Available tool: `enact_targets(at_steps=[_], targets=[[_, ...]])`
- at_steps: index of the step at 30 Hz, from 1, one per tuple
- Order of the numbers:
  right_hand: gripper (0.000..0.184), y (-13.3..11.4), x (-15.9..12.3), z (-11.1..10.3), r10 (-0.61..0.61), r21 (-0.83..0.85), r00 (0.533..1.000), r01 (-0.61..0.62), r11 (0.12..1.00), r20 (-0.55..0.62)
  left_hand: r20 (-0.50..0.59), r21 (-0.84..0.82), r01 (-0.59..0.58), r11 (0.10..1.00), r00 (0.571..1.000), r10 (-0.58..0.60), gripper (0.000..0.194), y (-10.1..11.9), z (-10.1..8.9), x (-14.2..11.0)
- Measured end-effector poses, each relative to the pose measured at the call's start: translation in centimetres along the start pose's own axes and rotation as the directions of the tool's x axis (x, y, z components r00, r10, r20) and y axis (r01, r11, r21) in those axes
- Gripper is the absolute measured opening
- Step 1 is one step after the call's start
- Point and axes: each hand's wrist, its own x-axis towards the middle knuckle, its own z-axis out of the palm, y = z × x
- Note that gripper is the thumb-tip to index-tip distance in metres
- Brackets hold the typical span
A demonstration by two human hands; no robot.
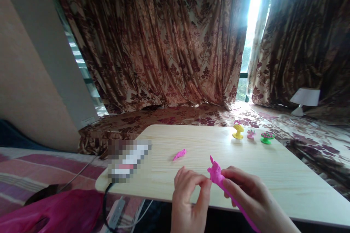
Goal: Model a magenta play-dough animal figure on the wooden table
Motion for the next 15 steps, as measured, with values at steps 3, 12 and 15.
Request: enact_targets(at_steps=[3,12,15], targets=[[0.025,-0.4,0.0,0.1,-0.063,-0.027,0.998,0.063,0.998,0.015,0.267,-0.298,0.373,0.879,0.917,-0.298,0.042,0.4,0.3,0.2],[0.019,-1.1,0.0,0.1,-0.138,-0.035,0.987,0.141,0.989,0.086,0.511,-0.618,0.606,0.5,0.794,-0.33,0.044,-0.2,1.5,0.2],[0.019,-0.9,0.1,0.2,-0.149,-0.083,0.988,0.153,0.985,0.048,0.349,-0.538,0.488,0.687,0.871,-0.345,0.042,0.0,1.1,0.2]])
